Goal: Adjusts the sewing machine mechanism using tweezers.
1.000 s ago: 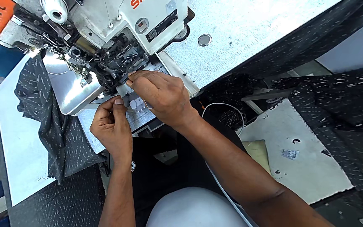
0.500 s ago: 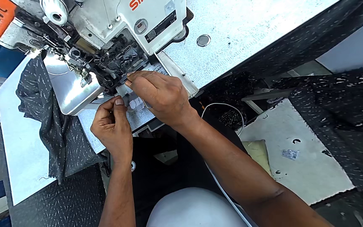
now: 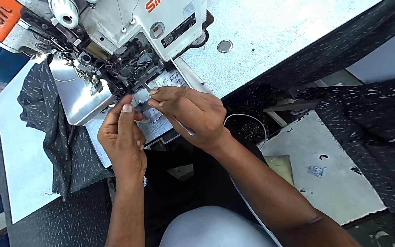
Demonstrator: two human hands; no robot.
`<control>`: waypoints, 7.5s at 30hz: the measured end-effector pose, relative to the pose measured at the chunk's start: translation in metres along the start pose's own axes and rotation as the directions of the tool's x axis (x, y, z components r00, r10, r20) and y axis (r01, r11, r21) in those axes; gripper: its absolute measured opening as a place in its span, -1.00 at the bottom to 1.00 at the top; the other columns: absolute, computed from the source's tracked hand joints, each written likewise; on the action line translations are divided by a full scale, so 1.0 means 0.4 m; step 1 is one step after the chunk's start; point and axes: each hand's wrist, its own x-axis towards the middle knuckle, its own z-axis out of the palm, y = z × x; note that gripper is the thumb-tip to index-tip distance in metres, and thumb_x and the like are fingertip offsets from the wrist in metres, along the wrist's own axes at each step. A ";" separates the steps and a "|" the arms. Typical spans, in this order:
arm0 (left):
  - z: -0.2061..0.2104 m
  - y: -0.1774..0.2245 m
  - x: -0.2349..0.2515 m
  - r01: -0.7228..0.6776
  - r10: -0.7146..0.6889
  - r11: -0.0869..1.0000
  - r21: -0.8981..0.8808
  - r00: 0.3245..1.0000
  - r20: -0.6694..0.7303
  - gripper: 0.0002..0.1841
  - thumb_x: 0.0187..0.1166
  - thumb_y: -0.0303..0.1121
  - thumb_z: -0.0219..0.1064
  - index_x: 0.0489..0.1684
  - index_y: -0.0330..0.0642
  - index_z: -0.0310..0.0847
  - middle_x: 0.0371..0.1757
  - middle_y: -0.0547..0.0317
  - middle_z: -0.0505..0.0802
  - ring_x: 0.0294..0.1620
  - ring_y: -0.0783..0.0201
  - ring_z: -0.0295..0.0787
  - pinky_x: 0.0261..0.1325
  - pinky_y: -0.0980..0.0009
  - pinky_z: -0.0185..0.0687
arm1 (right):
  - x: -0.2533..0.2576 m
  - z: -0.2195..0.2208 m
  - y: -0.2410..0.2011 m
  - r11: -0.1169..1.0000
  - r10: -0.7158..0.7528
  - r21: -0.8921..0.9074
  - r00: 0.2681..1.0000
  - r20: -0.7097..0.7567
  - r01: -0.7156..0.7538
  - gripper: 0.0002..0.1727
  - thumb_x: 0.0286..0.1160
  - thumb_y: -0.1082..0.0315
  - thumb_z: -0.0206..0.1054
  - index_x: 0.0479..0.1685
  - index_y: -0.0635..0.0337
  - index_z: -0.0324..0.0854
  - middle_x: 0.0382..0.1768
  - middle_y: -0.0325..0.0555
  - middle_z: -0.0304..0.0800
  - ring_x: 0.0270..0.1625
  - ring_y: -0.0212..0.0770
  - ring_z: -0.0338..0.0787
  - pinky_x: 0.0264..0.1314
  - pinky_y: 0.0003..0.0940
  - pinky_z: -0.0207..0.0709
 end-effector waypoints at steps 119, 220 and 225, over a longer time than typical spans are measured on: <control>0.011 -0.063 0.006 -0.159 0.179 0.973 0.168 0.978 -0.111 -0.73 0.80 -0.39 0.18 0.28 -0.24 0.70 -0.38 0.28 0.73 -0.75 0.51 0.37 -0.79 0.66 0.24 | 0.024 0.049 0.022 0.973 0.016 -0.231 0.993 0.120 0.012 -0.88 0.62 0.55 0.32 -0.26 0.29 0.74 -0.17 0.14 0.94 0.08 0.01 0.97 0.04 -0.24 0.84; 0.032 0.034 0.077 0.375 -0.319 0.889 -0.264 0.919 0.230 -0.53 0.91 -0.34 -0.13 0.78 0.07 0.24 -0.45 0.24 0.66 -0.90 0.58 0.09 -0.93 0.71 -0.06 | 0.025 0.040 0.034 0.991 0.041 -0.131 0.997 0.073 -0.031 -0.92 0.49 0.59 0.46 -0.35 0.33 0.76 -0.16 0.15 0.95 0.06 0.00 0.97 0.17 -0.25 0.85; 0.034 0.033 0.076 0.369 -0.319 0.891 -0.265 0.923 0.213 -0.53 0.91 -0.33 -0.15 0.76 0.06 0.27 -0.46 0.24 0.66 -0.90 0.57 0.09 -0.93 0.70 -0.05 | 0.024 0.041 0.035 0.989 0.045 -0.141 0.996 0.071 -0.035 -0.93 0.49 0.57 0.46 -0.34 0.33 0.76 -0.16 0.15 0.96 0.06 -0.01 0.98 0.15 -0.26 0.85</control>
